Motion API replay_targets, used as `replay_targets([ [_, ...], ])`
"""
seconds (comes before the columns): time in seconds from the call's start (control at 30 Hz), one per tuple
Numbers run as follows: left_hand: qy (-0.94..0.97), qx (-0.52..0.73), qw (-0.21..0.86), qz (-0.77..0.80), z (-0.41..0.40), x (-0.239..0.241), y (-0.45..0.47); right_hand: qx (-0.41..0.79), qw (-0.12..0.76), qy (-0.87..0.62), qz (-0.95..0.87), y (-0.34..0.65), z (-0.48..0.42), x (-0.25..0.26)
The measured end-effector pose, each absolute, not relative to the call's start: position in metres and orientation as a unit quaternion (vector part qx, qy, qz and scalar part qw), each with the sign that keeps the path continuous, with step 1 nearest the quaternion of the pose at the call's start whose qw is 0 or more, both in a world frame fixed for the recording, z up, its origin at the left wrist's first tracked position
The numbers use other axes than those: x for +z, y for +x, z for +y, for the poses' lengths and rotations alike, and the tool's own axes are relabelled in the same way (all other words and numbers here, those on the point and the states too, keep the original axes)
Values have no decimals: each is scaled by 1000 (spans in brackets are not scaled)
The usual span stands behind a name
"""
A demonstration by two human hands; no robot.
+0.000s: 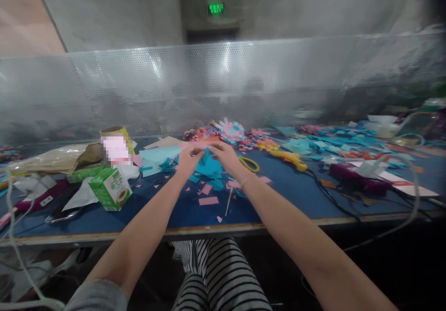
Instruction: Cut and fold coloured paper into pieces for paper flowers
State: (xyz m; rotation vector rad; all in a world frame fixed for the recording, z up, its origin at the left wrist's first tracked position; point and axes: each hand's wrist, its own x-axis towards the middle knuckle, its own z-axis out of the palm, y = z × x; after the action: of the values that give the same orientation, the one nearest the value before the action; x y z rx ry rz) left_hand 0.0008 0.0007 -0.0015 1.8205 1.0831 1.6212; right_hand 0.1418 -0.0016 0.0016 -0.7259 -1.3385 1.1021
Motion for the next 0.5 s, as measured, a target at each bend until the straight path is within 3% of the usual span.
replay_targets([
  [0.5, 665, 583, 245, 398, -5, 3, -1, 428, 615, -358, -557, 143, -5, 8],
])
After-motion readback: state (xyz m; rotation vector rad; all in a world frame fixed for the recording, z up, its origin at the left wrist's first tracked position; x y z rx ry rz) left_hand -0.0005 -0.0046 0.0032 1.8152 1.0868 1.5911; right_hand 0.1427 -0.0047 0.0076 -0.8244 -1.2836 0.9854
